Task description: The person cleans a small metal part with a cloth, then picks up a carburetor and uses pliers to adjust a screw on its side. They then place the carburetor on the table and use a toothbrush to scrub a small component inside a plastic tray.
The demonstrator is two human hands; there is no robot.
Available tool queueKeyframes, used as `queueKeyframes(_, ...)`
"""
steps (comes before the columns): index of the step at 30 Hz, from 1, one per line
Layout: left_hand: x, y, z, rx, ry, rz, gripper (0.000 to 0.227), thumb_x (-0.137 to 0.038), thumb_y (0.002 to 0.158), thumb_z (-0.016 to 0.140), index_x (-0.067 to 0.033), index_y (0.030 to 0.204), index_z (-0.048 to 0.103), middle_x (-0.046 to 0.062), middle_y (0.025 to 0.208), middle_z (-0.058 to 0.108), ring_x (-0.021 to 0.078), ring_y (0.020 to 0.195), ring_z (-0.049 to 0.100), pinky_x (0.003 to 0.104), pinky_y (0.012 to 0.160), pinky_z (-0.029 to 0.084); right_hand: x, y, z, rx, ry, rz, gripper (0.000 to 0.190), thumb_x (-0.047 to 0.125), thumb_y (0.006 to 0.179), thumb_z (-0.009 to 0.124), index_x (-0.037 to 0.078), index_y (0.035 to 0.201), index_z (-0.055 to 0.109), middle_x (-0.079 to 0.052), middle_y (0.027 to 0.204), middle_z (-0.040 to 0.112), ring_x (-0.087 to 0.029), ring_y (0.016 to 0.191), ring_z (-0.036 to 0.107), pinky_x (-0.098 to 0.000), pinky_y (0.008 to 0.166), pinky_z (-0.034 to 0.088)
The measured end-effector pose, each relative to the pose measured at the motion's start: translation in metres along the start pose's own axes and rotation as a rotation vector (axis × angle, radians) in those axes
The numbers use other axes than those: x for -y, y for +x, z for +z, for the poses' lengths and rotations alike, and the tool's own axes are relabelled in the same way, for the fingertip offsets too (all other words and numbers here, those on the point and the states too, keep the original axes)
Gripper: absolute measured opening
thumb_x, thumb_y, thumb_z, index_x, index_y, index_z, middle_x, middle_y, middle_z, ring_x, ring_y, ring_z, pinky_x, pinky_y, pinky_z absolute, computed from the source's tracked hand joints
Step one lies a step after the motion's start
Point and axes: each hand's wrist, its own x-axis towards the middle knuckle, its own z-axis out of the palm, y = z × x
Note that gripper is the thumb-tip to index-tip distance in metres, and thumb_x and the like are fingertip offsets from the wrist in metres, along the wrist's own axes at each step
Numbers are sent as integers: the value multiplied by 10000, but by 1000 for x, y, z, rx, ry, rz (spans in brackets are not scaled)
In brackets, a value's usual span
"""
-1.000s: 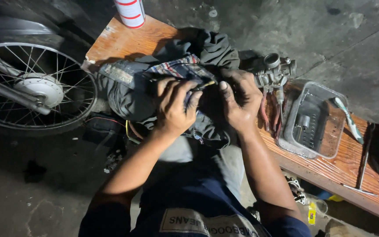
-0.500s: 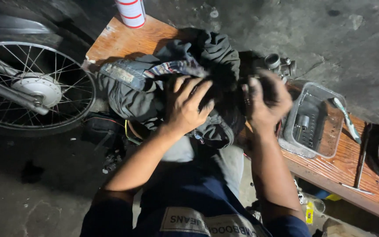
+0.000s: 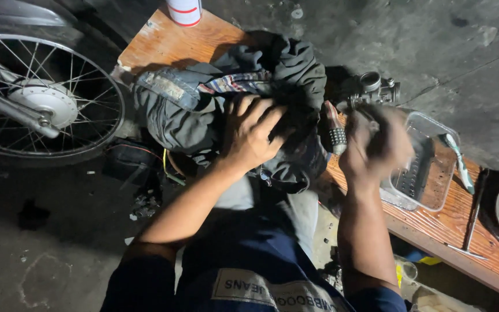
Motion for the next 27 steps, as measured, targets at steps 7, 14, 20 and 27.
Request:
queueKeyframes(7,-3,-10,-1,26,-2,-40,427,-234,663,801,-175,1079,723,71,1049,639,350,1049,593,500,854,461,28,4,2,-189,104,71,127,-26,924,800,-137,953,745,-241,780,705,-331,678,632,-407,676,523)
queueKeyframes(14,-2,-8,3,-18,-44,-29,424,-256,734,790,-174,1143,720,62,1043,640,342,1036,594,497,856,447,23,8,-8,146,2,169,96,52,948,841,-5,987,775,-160,799,717,-384,746,694,-437,693,548)
queueKeyframes(20,-2,-8,3,32,-55,6,429,-189,646,793,-157,1070,736,73,987,630,365,990,598,514,799,468,42,12,-20,-234,115,243,172,90,967,744,-66,927,681,-224,777,685,-350,698,660,-420,686,558)
queueKeyframes(27,0,-4,9,-15,-43,-10,401,-308,767,795,-191,1145,731,62,1043,651,357,1035,602,511,849,451,10,-7,-13,9,-63,318,128,54,909,867,16,985,770,-159,737,727,-335,705,743,-392,586,530)
